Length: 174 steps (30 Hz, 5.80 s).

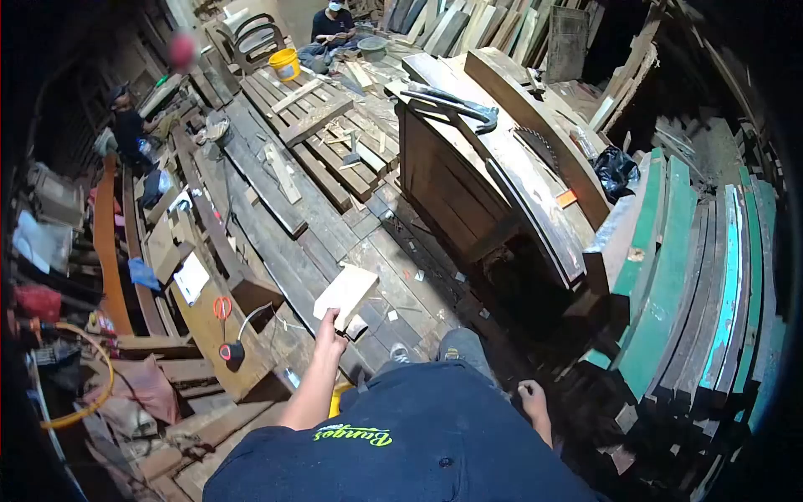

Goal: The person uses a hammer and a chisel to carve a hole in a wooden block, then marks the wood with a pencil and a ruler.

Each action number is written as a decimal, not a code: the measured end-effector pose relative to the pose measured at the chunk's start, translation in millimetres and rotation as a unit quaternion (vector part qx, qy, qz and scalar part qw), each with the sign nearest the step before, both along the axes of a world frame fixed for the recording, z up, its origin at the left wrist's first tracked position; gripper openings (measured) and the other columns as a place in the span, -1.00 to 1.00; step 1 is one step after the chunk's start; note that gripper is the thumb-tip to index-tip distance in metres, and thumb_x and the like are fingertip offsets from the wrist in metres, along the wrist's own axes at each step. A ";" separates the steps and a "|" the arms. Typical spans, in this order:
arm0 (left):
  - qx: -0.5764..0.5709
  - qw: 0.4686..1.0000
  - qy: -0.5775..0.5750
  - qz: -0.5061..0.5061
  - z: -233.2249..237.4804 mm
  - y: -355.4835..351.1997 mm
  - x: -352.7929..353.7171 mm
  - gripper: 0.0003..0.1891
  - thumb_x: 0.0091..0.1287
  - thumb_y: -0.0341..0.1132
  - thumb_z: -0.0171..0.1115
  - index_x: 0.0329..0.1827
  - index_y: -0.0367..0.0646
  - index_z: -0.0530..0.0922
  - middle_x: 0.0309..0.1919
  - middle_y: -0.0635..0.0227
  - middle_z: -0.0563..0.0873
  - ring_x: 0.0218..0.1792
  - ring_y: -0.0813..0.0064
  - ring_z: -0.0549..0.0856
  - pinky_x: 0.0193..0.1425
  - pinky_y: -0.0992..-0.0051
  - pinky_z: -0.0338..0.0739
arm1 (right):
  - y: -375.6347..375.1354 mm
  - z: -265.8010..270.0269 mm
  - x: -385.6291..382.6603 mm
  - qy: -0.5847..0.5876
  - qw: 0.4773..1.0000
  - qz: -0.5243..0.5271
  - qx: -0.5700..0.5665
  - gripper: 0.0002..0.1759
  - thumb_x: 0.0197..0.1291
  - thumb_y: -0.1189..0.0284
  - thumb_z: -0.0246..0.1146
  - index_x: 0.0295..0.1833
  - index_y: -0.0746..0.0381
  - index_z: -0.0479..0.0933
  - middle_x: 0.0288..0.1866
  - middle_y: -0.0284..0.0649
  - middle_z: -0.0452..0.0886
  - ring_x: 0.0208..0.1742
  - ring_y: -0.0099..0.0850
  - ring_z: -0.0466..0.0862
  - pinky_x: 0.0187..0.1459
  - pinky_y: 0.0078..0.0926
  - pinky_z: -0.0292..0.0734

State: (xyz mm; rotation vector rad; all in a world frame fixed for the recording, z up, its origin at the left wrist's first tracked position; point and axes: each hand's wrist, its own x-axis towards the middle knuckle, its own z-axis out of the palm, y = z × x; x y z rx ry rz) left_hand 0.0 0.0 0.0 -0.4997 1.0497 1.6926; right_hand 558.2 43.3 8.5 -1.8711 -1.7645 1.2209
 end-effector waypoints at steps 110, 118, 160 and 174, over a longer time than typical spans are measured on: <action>0.666 0.544 0.144 -0.490 403.1 727.7 16.5 -0.80 0.31 -0.31 0.21 -0.12 -0.22 0.48 -0.44 0.29 0.59 -0.45 0.44 0.57 -0.37 0.43 0.45 | 498.7 157.7 -394.3 0.220 0.772 -0.425 0.418 -0.57 0.45 0.24 0.10 0.22 0.35 0.42 0.07 -0.14 0.59 0.10 -0.37 0.54 0.20 -0.39 0.39; 0.656 0.553 0.182 -0.481 423.8 669.3 69.5 -0.84 0.20 -0.47 0.30 -0.34 -0.24 0.44 -0.65 0.33 0.53 -0.71 0.51 0.51 -0.63 0.52 0.38 | 507.6 115.9 -376.1 -0.031 0.793 -0.336 0.507 -0.61 0.45 0.40 0.04 0.30 0.31 0.41 0.12 0.01 0.58 0.12 -0.12 0.55 0.21 -0.21 0.41; 0.653 0.584 0.143 -0.460 369.1 695.8 98.2 -0.89 0.20 -0.46 0.23 -0.28 -0.24 0.47 -0.53 0.27 0.55 -0.55 0.46 0.54 -0.50 0.43 0.44 | 497.4 132.2 -379.6 0.164 0.821 -0.370 0.402 -0.61 0.44 0.30 0.13 0.23 0.33 0.38 0.04 -0.05 0.59 0.07 -0.29 0.58 0.09 -0.36 0.47; 0.693 0.535 0.140 -0.463 393.1 681.4 78.5 -0.82 0.24 -0.41 0.24 -0.18 -0.20 0.43 -0.52 0.29 0.52 -0.61 0.48 0.48 -0.54 0.49 0.37 | 498.3 115.0 -373.6 0.123 0.812 -0.299 0.486 -0.53 0.50 0.26 0.08 0.33 0.38 0.32 0.08 -0.08 0.56 0.11 -0.36 0.53 0.18 -0.40 0.40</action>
